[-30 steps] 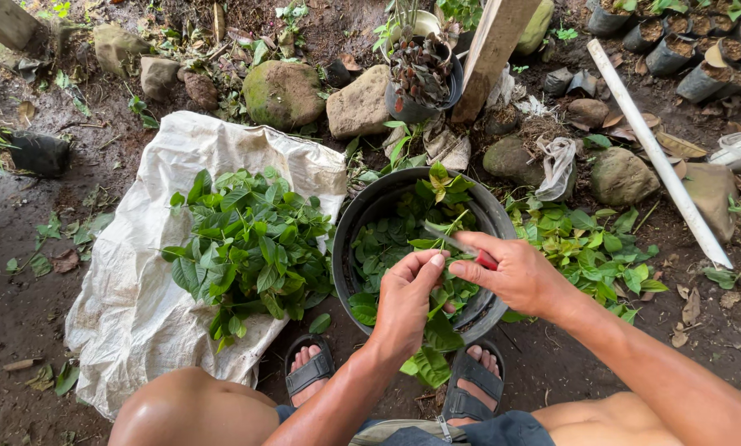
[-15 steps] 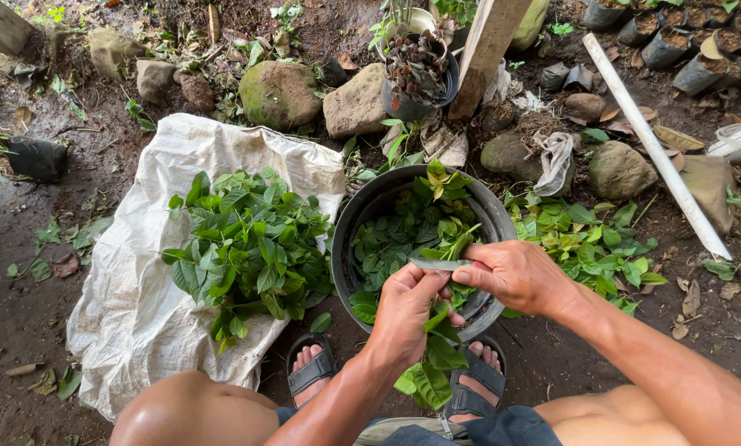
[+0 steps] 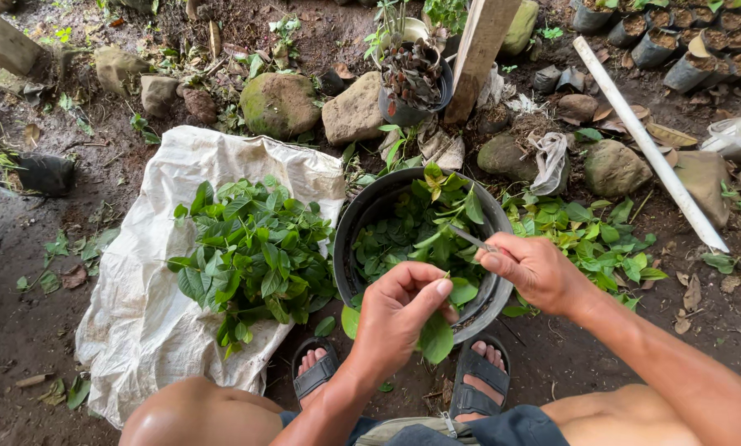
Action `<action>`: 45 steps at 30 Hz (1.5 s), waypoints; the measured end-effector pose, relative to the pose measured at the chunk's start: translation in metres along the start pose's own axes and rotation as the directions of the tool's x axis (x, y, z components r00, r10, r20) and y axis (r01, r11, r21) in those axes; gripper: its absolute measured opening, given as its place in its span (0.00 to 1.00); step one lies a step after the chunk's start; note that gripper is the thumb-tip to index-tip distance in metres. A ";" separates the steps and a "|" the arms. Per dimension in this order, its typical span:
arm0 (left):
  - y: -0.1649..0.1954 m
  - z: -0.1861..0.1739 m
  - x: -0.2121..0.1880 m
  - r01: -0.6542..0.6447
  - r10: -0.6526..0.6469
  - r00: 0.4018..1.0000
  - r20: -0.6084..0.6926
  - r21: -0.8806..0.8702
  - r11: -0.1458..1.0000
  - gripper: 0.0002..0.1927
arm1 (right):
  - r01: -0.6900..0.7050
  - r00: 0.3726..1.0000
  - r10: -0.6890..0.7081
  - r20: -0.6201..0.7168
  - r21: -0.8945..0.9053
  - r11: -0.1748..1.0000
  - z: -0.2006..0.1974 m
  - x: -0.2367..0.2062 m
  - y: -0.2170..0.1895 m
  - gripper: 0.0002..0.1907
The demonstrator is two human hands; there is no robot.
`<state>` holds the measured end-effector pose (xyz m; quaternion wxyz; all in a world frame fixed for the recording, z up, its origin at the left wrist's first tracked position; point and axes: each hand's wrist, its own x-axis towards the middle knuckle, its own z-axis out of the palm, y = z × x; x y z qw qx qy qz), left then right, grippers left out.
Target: The person sits on the ground in a plant nursery and harvests leaves. They take leafy branches from a pile on a white sack, cut the leaves off the stems with a small red-handled knife, drop the trimmed leaves into a black bucket, and toss unwanted leaves and stems onto the ground beside them.
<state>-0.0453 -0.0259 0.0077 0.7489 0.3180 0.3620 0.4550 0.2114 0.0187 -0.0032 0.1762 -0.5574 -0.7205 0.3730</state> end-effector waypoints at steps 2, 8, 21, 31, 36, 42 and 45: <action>0.003 0.007 -0.003 -0.240 0.253 0.967 -0.008 0.289 0.927 0.05 | 0.094 0.995 -0.096 -0.040 -0.045 0.995 -0.002 -0.004 -0.021 0.32; 0.011 0.014 -0.004 -0.450 0.530 0.846 0.066 0.622 0.641 0.05 | 0.401 0.893 -0.436 -0.112 -0.242 0.883 -0.010 -0.005 -0.066 0.29; -0.008 0.016 0.005 -0.282 0.340 0.939 -0.054 0.447 0.849 0.07 | 0.419 0.874 -0.478 -0.090 -0.362 0.833 -0.014 0.001 -0.073 0.31; -0.002 0.005 0.007 -0.096 0.093 0.992 0.090 0.029 0.995 0.08 | 0.270 0.947 -0.285 -0.148 -0.116 0.956 -0.021 0.014 -0.010 0.28; 0.030 -0.033 0.033 -0.280 0.263 0.952 -0.158 -0.091 0.956 0.09 | 0.110 0.953 -0.042 -0.301 0.213 0.971 -0.028 -0.002 -0.001 0.19; 0.040 -0.066 0.051 -0.475 0.392 0.840 -0.374 -0.161 0.865 0.09 | 0.028 0.912 -0.003 -0.409 0.056 0.998 -0.026 -0.012 -0.040 0.09; 0.036 -0.071 0.056 -0.528 0.417 0.786 -0.455 -0.145 0.837 0.08 | 0.218 0.908 -0.214 -0.361 -0.030 0.975 -0.025 -0.017 -0.056 0.07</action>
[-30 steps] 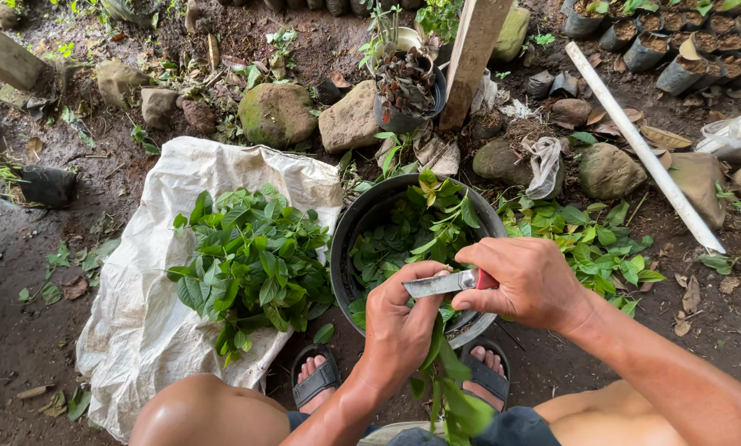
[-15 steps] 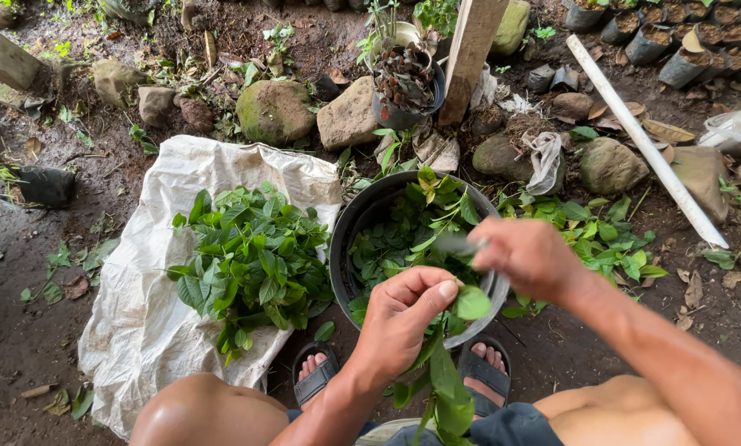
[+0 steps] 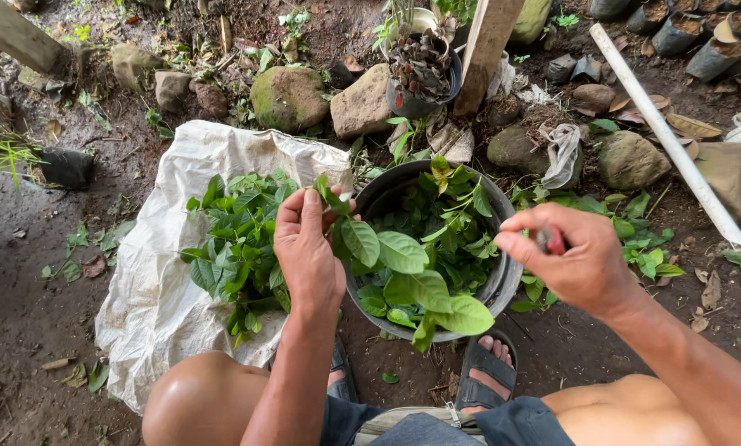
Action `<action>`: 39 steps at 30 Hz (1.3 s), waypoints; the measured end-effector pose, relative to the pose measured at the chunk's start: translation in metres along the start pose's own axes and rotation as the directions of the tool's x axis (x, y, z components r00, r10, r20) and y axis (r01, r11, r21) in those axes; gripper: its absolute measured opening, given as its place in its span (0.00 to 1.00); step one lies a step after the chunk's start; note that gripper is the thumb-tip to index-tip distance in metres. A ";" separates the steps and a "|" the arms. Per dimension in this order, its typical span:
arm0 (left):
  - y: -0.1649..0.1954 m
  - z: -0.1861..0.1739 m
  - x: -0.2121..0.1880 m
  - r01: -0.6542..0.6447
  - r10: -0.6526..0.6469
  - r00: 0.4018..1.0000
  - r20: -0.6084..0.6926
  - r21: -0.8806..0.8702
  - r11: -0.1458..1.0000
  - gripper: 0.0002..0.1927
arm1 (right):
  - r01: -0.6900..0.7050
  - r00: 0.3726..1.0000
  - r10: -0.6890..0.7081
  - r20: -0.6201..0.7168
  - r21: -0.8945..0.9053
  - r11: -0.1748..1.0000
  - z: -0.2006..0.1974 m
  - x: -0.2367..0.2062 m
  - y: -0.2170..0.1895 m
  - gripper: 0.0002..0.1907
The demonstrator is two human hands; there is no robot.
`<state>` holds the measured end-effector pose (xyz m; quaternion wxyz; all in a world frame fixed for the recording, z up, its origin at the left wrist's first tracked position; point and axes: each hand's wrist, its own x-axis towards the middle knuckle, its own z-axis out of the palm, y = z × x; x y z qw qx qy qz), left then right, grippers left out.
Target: The person sits on the ground in a plant nursery and harvests leaves. They take leafy branches from a pile on a white sack, cut the leaves off the stems with a small red-handled knife, drop the trimmed leaves into a black bucket, and toss unwanted leaves and stems onto the ground beside them.
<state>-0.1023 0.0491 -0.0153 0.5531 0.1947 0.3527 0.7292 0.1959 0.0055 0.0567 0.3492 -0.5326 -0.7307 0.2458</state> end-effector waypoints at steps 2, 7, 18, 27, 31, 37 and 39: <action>-0.004 -0.004 0.002 -0.040 0.041 0.998 -0.041 0.015 0.999 0.08 | 0.116 0.989 -0.116 0.087 0.009 0.993 0.005 -0.001 -0.007 0.09; -0.012 -0.010 0.009 -0.110 0.115 0.990 -0.076 0.067 0.992 0.08 | 0.120 0.952 -0.126 0.280 0.039 0.992 0.019 -0.001 -0.018 0.12; -0.010 0.004 0.003 -0.068 0.071 0.994 -0.078 0.040 0.997 0.08 | 0.170 0.962 -0.123 0.242 -0.184 0.968 0.045 0.009 -0.014 0.09; -0.017 0.012 -0.004 -0.012 0.011 0.998 -0.064 -0.016 1.000 0.09 | 0.096 0.989 -0.077 0.129 -0.150 0.984 0.059 0.012 -0.001 0.06; -0.021 0.024 -0.017 -0.007 0.004 1.000 -0.022 -0.155 0.988 0.08 | -0.040 0.994 0.054 0.096 -0.144 0.989 0.061 0.015 0.011 0.09; -0.029 0.045 -0.040 -0.101 0.114 0.992 0.055 -0.199 0.975 0.07 | -0.225 0.974 0.222 -0.054 -0.064 0.972 0.059 0.021 0.034 0.10; -0.020 0.043 -0.035 -0.196 0.202 0.979 0.034 -0.128 0.972 0.07 | -0.186 0.974 0.180 -0.135 -0.034 0.982 0.062 0.019 0.047 0.11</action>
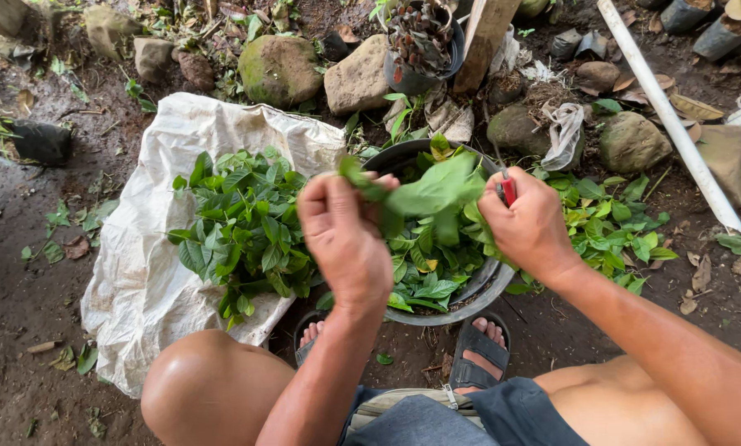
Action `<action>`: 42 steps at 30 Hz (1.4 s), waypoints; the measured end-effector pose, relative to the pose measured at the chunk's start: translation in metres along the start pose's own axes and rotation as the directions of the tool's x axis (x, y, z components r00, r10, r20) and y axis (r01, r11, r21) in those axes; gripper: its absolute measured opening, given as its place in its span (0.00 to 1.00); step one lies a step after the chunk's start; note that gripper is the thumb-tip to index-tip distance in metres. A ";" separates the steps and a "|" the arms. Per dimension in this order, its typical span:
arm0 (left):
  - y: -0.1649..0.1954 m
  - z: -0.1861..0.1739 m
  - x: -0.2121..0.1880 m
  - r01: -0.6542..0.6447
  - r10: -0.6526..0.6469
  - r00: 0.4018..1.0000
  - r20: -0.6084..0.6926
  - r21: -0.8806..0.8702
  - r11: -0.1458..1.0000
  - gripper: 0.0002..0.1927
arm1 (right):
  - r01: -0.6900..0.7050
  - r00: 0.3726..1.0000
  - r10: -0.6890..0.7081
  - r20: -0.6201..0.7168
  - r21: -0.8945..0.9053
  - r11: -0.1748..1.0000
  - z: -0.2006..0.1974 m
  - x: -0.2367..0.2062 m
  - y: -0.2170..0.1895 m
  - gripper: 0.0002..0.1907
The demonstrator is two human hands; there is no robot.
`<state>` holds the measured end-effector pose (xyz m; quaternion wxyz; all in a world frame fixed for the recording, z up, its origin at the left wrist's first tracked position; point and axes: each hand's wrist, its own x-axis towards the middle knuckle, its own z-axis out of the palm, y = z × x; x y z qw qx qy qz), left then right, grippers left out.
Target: The person sits on the ground in a plant nursery and harvests leaves. They take leafy branches from a pile on a white sack, cut the leaves off the stems with a small red-handled knife, drop the trimmed leaves into a black bucket, and toss unwanted leaves and stems onto the ground beside them.
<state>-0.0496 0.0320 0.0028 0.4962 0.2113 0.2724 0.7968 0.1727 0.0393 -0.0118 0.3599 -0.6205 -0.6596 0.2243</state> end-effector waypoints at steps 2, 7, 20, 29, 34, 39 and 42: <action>0.020 -0.011 0.016 -0.118 0.118 0.993 0.008 0.067 0.991 0.07 | -0.053 0.998 0.050 -0.045 -0.072 0.996 -0.007 0.009 0.020 0.12; 0.108 -0.073 0.087 -0.206 0.254 0.961 -0.109 0.331 0.921 0.09 | -0.392 0.916 0.353 -0.193 -0.231 0.890 -0.062 0.000 0.077 0.19; -0.104 -0.015 0.021 -0.309 -0.224 0.878 0.423 0.858 0.410 0.16 | -0.386 0.922 0.353 -0.156 -0.326 0.863 -0.114 -0.013 0.076 0.17; -0.148 0.025 0.012 -0.106 -0.451 0.851 0.270 0.929 0.355 0.19 | -0.403 0.898 0.438 0.047 -0.315 0.859 -0.103 -0.005 0.036 0.19; -0.106 0.016 -0.011 0.083 -0.487 0.816 0.313 0.769 0.634 0.14 | -0.155 0.968 0.191 0.165 -0.206 0.966 -0.094 -0.004 0.017 0.22; -0.061 0.017 -0.039 0.226 -0.509 0.763 0.397 0.575 0.787 0.13 | 0.153 0.978 -0.104 0.183 -0.277 0.948 -0.080 -0.008 -0.018 0.24; -0.046 0.020 -0.049 0.345 -0.545 0.745 0.383 0.478 0.808 0.10 | 0.235 0.958 -0.182 0.221 -0.244 0.941 -0.079 -0.010 -0.035 0.24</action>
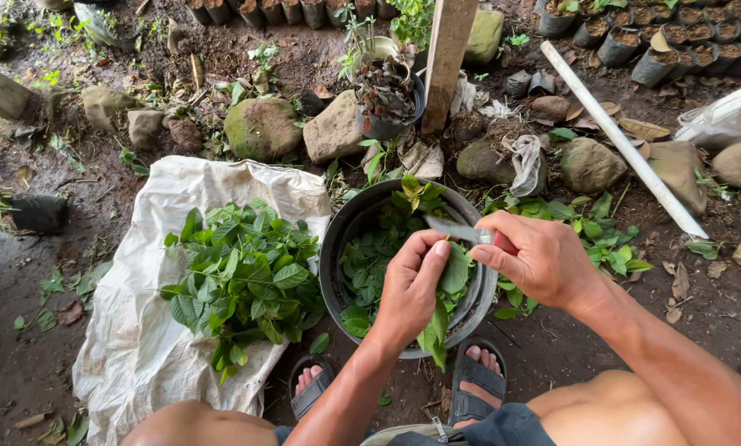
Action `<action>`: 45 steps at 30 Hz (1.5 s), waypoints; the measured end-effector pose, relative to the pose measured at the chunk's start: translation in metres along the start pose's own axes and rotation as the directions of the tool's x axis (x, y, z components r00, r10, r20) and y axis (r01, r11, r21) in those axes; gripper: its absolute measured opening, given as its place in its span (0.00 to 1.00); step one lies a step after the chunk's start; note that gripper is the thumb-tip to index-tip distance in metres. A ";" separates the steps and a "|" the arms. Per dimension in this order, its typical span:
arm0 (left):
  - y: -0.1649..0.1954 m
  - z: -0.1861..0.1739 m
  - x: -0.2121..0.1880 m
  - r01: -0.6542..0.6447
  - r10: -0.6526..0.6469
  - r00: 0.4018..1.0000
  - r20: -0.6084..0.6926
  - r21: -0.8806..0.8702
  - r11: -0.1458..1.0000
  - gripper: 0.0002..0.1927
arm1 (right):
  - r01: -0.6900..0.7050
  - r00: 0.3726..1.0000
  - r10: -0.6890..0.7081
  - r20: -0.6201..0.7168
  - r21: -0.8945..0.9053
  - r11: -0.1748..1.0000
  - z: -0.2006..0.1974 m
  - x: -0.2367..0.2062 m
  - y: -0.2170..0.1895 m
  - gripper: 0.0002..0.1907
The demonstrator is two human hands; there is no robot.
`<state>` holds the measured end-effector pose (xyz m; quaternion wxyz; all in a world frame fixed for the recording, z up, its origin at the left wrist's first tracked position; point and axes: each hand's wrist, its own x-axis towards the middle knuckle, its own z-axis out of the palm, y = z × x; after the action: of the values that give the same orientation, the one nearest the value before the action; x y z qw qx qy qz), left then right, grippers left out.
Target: The person sits on the ground in a plant nursery and harvests leaves. They take leafy branches from a pile on a white sack, cut the leaves off the stems with a small red-handled knife, drop the trimmed leaves into a black bucket, and toss unwanted leaves and stems onto the ground beside them.
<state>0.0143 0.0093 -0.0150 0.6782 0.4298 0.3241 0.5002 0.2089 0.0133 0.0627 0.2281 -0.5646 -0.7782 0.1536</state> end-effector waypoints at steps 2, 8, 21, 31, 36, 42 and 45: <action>0.003 0.002 -0.005 -0.023 0.023 1.000 0.000 -0.032 0.999 0.09 | 0.031 1.000 -0.031 -0.002 -0.026 0.999 -0.002 0.000 -0.008 0.23; 0.005 0.006 -0.012 -0.095 0.095 0.994 -0.057 0.004 0.996 0.07 | 0.154 0.986 -0.162 -0.049 -0.136 0.979 -0.004 -0.003 -0.025 0.24; 0.011 0.005 -0.016 -0.036 0.033 0.999 -0.037 -0.088 0.995 0.05 | 0.146 0.988 -0.151 -0.035 -0.119 0.982 -0.005 -0.006 -0.031 0.23; 0.004 0.001 -0.018 -0.061 0.063 0.998 0.028 -0.051 0.997 0.05 | 0.123 0.992 -0.121 0.044 -0.066 0.990 -0.006 -0.007 -0.021 0.23; 0.000 0.003 -0.022 0.057 -0.059 0.998 -0.014 -0.130 0.990 0.05 | 0.127 0.992 -0.126 0.024 -0.065 0.990 0.001 -0.009 0.005 0.25; 0.016 -0.012 -0.024 -0.095 0.094 0.995 -0.014 -0.110 0.989 0.06 | -0.284 0.954 0.294 -0.053 0.142 0.948 -0.014 -0.009 0.048 0.31; 0.021 -0.011 -0.019 -0.162 0.160 0.987 -0.029 -0.086 0.983 0.06 | -0.161 0.977 0.196 -0.084 0.314 0.936 -0.012 -0.023 0.045 0.33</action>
<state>-0.0090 -0.0037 -0.0006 0.6504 0.4185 0.2735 0.5719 0.2581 0.0059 0.0466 0.3419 -0.5989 -0.6761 0.2595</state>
